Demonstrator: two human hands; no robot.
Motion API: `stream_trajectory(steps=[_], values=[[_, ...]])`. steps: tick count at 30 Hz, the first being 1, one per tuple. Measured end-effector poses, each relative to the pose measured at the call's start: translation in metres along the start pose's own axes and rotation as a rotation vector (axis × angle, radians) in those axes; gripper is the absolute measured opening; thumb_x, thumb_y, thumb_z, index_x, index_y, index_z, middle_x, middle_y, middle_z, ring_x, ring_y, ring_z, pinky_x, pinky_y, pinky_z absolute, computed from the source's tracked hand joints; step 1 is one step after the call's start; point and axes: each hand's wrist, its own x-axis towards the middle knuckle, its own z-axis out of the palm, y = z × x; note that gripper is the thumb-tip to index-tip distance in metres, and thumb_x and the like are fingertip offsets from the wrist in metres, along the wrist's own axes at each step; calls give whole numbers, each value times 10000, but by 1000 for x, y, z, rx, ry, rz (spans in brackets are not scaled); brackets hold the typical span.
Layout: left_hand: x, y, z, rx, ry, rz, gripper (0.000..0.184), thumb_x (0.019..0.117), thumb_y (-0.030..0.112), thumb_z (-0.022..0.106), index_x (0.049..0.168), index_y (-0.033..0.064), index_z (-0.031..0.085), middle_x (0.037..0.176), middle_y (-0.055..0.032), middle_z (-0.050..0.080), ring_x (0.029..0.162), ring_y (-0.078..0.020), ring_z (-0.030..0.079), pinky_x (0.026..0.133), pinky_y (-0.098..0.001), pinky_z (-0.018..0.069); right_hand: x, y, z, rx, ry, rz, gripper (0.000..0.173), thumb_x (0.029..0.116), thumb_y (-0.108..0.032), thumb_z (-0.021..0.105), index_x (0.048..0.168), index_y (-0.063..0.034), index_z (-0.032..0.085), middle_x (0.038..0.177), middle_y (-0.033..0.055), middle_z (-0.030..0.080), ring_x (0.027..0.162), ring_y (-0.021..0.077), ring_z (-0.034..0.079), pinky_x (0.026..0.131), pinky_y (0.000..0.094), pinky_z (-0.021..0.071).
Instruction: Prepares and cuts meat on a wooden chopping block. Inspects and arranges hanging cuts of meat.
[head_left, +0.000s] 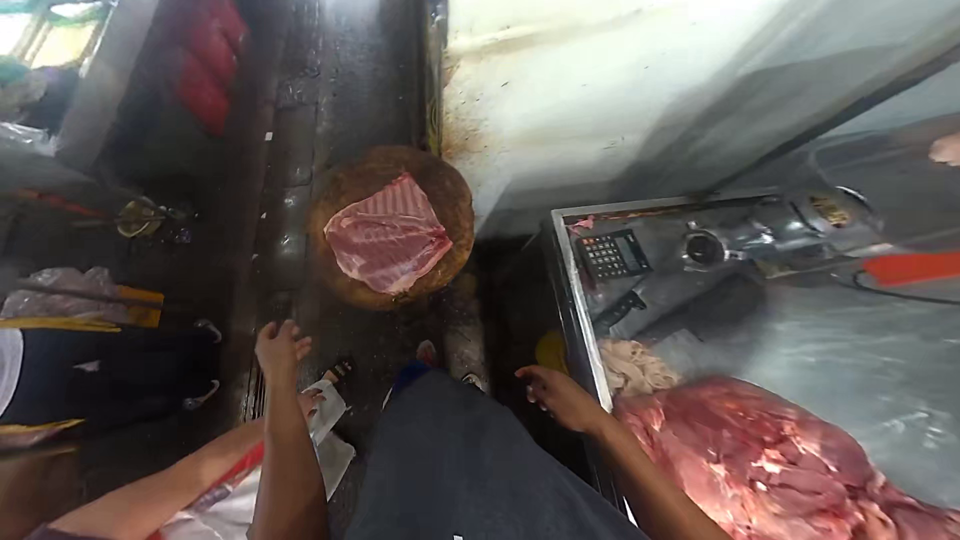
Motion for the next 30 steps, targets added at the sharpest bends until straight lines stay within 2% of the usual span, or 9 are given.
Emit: stream_trajectory(steps=[5, 10, 11, 14, 17, 20, 24, 27, 30], values=[[3, -36, 84, -129, -317, -136, 479, 1063, 179, 563, 1467, -27, 407, 1223, -252, 653, 954, -312, 732, 796, -447, 630, 46, -46, 0, -62, 35, -55, 348, 1066, -134, 491, 1398, -88, 584, 979, 132, 701, 795, 232, 683, 781, 441, 584], [40, -20, 174, -497, -318, -366, 428, 1058, 238, 544, 1389, -27, 483, 1294, -237, 604, 1090, -314, 659, 896, -452, 572, 86, -106, 14, 6, 124, -38, 368, 1069, -150, 476, 1422, -119, 577, 967, 117, 699, 785, 212, 679, 760, 410, 583], [48, -12, 184, -500, -324, -429, 457, 1049, 290, 560, 1383, -13, 484, 1268, -220, 607, 1057, -298, 659, 878, -446, 575, 94, -114, 21, 19, 138, -28, 369, 1068, -145, 475, 1422, -119, 578, 965, 118, 699, 788, 216, 679, 762, 417, 583], [66, -4, 207, -354, -382, -538, 382, 983, 421, 636, 1123, 79, 539, 845, -88, 575, 658, -197, 579, 612, -383, 552, 106, -126, 51, 42, 144, 19, 378, 1055, -135, 476, 1417, -107, 582, 1002, 147, 703, 845, 261, 692, 822, 477, 582], [76, 15, 222, -263, -455, -435, 420, 957, 278, 703, 1277, 73, 524, 930, -141, 599, 692, -228, 589, 585, -406, 538, 115, -129, 76, 48, 110, 18, 369, 1047, -131, 485, 1396, -94, 600, 1010, 160, 706, 862, 282, 695, 850, 501, 578], [79, 27, 229, -162, -445, -227, 498, 887, 76, 744, 1337, -8, 549, 1182, -248, 646, 1027, -348, 658, 814, -542, 575, 118, -116, 99, 59, 81, 70, 373, 1028, -122, 506, 1385, -122, 615, 1019, 164, 720, 888, 307, 705, 877, 540, 567], [89, 27, 196, 28, -524, 15, 444, 901, 134, 761, 1268, -45, 587, 1091, -219, 692, 941, -299, 711, 803, -493, 619, 114, -99, 109, 101, 117, 154, 335, 1050, -138, 511, 1359, -76, 623, 1085, 182, 713, 943, 321, 707, 925, 538, 558], [109, 17, 128, 501, -582, 138, 569, 963, 322, 720, 1375, 1, 494, 1015, -182, 706, 729, -249, 710, 624, -436, 619, 107, -84, 101, 143, 189, 257, 341, 1048, -160, 514, 1365, -94, 621, 1103, 167, 718, 951, 308, 715, 912, 540, 570], [131, 27, 80, 739, -434, 218, 636, 987, 225, 644, 1517, 25, 355, 1055, -214, 705, 807, -324, 722, 699, -533, 612, 99, -71, 92, 220, 263, 349, 354, 1061, -159, 504, 1391, -75, 600, 1077, 193, 714, 908, 325, 716, 876, 543, 579]])
